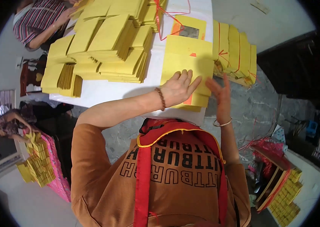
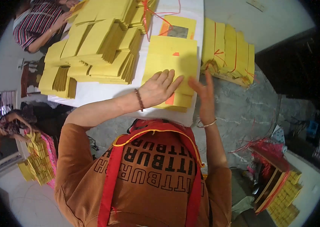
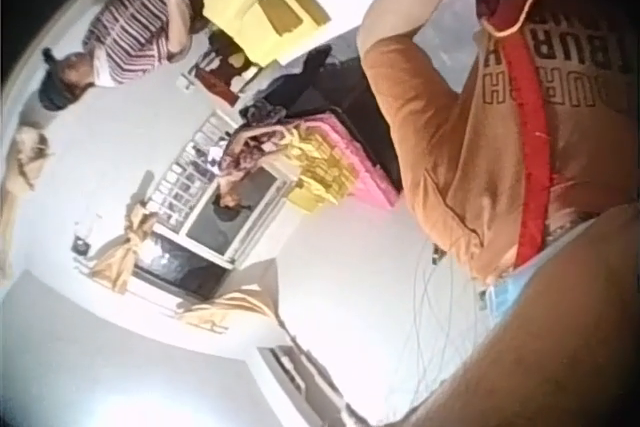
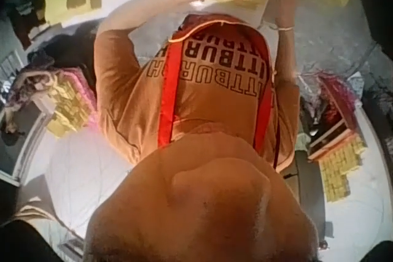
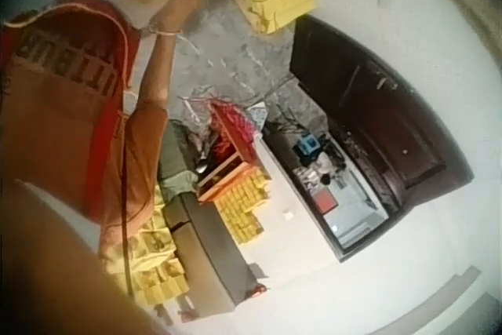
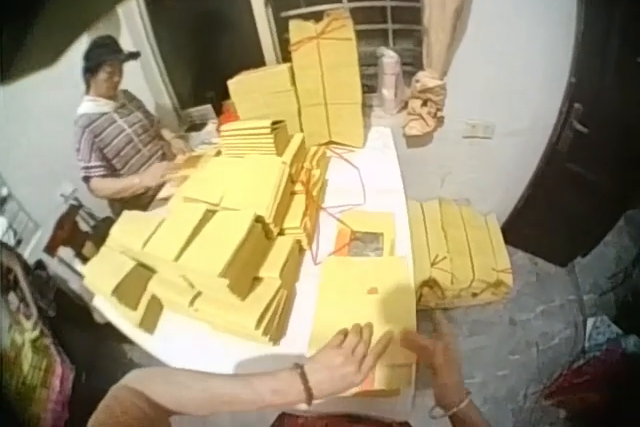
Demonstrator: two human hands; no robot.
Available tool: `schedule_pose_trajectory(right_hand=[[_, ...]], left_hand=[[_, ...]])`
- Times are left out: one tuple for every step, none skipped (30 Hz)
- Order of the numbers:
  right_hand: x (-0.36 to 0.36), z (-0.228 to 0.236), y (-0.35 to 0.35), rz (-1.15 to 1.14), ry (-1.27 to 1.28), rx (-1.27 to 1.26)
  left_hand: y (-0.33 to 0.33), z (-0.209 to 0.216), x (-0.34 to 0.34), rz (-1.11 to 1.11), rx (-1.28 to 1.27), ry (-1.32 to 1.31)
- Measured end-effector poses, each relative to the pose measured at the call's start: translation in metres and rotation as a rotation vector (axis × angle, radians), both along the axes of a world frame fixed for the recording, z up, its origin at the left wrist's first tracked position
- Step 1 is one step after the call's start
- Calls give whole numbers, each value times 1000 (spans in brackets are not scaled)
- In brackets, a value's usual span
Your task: Arranging and stacking yellow paper sheets with foil centers on a table.
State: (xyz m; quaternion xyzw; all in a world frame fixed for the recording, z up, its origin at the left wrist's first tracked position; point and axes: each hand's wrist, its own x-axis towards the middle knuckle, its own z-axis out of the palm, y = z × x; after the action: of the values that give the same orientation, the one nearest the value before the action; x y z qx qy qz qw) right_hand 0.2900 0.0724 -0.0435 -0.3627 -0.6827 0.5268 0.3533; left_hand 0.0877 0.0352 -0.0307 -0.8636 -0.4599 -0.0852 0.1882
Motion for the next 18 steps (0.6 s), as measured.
schedule_pose_trajectory(right_hand=[[1,3,3,-38,133,-85],[1,6,7,-73,264,-176],[-1,8,9,-40,266,-177],[-4,8,9,-96,246,-123],[-6,8,10,-149,227,-70],[-6,8,10,-118,229,-80],[-5,8,13,-177,202,-30],[-4,7,15,-238,176,19],[-3,9,14,-216,177,10],[0,10,14,-244,178,-26],[2,8,15,-275,180,-61],[6,5,15,-272,165,-43],[7,2,16,-261,163,-51],[8,-1,16,-259,126,-54],[9,-3,17,-256,87,-57],[9,-6,18,-246,82,-68],[8,-9,19,-245,100,-77],[7,-13,20,-246,119,-87]], left_hand=[[1,-1,6,26,9,0],[4,-5,13,129,-75,-68],[5,-6,17,235,-160,-135],[5,-3,16,240,-222,-232],[-1,0,9,269,-221,-229],[-8,10,0,191,-176,-389],[-15,20,-10,105,-125,-545],[-32,32,-20,85,-79,-670],[-55,35,-33,88,-81,-757],[-77,36,-48,85,-84,-842],[-102,30,-65,126,-160,-903],[-126,21,-81,168,-241,-962],[-148,11,-98,301,-270,-881],[-167,-1,-109,432,-297,-800],[-179,-12,-117,446,-300,-804],[-186,-22,-127,540,-214,-634],[-189,-34,-135,628,-131,-459],[-188,-50,-140,637,-141,-457]])
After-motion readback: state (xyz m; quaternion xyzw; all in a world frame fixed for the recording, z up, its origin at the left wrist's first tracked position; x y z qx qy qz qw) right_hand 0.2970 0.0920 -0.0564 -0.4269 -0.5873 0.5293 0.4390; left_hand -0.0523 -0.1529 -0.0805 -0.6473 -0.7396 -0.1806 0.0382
